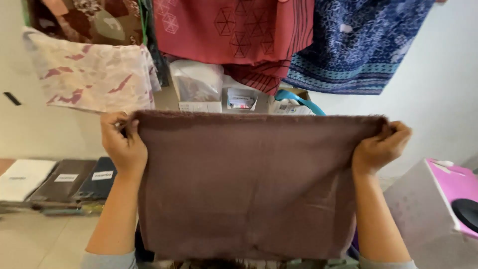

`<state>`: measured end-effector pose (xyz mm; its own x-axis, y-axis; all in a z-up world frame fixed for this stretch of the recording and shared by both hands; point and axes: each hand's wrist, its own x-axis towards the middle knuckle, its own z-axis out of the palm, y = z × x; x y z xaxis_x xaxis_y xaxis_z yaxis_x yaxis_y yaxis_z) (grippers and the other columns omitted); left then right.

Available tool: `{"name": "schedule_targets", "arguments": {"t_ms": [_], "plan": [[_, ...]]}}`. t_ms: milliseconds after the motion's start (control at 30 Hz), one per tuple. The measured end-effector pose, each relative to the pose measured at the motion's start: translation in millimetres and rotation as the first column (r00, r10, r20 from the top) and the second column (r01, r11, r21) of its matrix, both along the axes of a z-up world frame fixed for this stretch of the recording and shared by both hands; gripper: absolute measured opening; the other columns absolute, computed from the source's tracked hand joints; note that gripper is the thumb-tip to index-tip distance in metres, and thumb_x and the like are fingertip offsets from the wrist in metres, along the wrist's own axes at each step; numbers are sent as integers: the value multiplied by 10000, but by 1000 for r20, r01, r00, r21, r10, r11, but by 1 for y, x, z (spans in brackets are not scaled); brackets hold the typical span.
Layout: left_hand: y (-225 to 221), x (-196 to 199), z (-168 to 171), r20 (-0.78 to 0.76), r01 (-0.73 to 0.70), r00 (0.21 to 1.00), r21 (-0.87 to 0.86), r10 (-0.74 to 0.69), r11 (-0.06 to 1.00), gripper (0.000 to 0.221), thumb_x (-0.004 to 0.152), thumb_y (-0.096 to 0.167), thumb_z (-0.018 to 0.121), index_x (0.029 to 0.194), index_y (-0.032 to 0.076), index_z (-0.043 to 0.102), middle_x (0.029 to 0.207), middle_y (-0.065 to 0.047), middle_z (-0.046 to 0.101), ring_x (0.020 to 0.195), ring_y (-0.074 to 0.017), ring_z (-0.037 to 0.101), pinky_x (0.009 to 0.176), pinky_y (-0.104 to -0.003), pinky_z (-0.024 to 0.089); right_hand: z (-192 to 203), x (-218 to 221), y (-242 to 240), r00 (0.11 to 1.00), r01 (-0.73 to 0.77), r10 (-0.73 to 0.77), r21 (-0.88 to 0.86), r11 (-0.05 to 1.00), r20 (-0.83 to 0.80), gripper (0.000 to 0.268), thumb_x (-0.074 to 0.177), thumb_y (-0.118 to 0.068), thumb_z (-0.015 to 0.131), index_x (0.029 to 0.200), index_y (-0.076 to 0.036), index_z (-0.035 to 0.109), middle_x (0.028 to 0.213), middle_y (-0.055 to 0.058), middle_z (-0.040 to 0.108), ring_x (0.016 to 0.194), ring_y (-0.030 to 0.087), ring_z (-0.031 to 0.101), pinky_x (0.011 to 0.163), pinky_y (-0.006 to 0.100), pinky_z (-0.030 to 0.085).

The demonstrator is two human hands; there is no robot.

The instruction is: Using a lint roller to clean a piece of fabric and then folding it neatly for packing.

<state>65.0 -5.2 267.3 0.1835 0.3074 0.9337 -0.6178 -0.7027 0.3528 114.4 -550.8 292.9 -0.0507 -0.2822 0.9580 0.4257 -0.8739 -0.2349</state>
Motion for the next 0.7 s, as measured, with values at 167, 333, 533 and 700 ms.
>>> {"name": "schedule_targets", "arguments": {"t_ms": [167,333,533,700], "plan": [[9,97,-85,-41,-35,999,3,35,999,163,1049,-105,632,1101,1,519,1044,-172,550,945,-310,580,893,-391,477,-83,87,-3,999,-15,17,47,999,-47,112,941,132,399,978,32,433,908,152,417,788,329,406,730,460,397],[3,164,-174,-317,-203,928,17,198,979,194,1070,201,699,1079,78,551,901,-92,592,805,-348,688,765,-388,577,-193,180,-20,952,266,-280,-119,957,-124,144,1076,-33,467,1069,-53,609,927,104,578,770,358,653,773,357,563],[6,211,-246,-588,-350,678,269,441,897,360,1030,459,653,1167,128,620,1019,-71,664,900,-303,744,758,-439,635,-258,215,9,621,223,-327,-239,945,-712,223,1035,-38,432,1203,-147,530,969,147,577,650,512,693,627,585,571],[0,214,-252,-752,-363,340,450,565,816,312,975,453,688,1193,234,642,1055,-25,654,929,-309,721,745,-468,630,-278,240,0,408,183,-501,-469,864,-763,139,1022,-249,569,1112,-151,528,966,53,582,710,349,713,613,427,591]]}}
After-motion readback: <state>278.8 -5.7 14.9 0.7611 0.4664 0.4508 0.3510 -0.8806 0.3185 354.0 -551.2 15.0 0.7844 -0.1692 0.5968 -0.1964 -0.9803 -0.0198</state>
